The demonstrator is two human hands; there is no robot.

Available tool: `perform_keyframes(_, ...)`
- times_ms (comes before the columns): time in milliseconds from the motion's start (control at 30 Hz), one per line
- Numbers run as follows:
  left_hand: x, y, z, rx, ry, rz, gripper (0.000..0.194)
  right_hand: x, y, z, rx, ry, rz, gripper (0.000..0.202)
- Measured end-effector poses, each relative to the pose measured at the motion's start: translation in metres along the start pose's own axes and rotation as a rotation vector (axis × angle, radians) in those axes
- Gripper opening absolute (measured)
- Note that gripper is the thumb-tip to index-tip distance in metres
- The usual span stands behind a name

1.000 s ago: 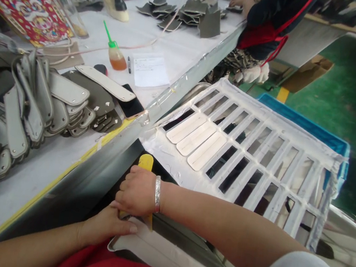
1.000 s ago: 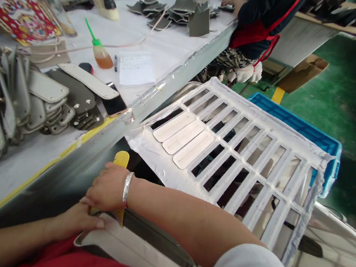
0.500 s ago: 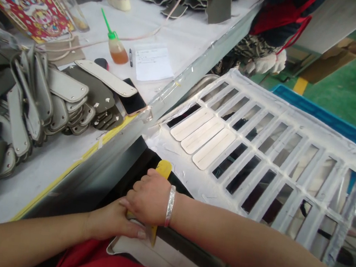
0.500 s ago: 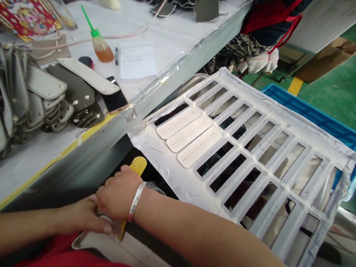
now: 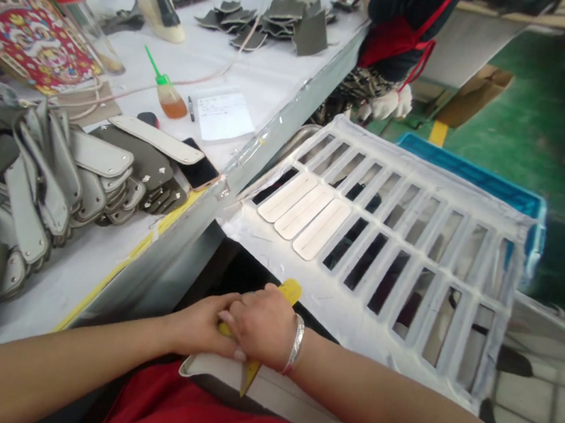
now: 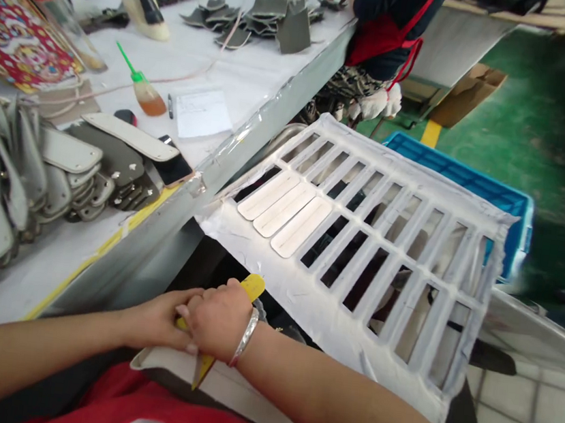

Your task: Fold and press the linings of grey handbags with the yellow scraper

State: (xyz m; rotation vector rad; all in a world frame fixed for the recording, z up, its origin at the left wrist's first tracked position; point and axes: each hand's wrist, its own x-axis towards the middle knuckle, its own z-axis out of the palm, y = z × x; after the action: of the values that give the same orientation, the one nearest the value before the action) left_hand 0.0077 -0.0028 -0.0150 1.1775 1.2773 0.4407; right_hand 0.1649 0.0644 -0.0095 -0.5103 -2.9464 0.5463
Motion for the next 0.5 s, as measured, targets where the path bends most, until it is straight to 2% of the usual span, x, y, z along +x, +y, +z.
perform_keyframes(67, -0.008, -0.005, -0.006, -0.033, -0.034, 0.030, 0.070, -0.009, -0.006, -0.006, -0.048, -0.041, 0.097, 0.039)
perform_keyframes(200, -0.030, -0.019, -0.015, -0.588, -0.093, -0.059, 0.068, -0.023, -0.016, -0.017, -0.118, -0.104, 0.251, 0.045)
perform_keyframes(267, -0.042, -0.026, -0.015, -0.780, -0.112, -0.085, 0.067, -0.026, -0.022, -0.022, -0.146, -0.131, 0.288, 0.045)
perform_keyframes(400, -0.056, -0.035, -0.009, -0.832, -0.060, -0.037, 0.056, -0.020, -0.038, -0.030, -0.196, -0.145, 0.347, 0.044)
perform_keyframes(500, -0.059, -0.035, -0.008, -0.803, -0.039, -0.006, 0.060, -0.006, -0.047, -0.032, -0.234, -0.101, 0.338, 0.045)
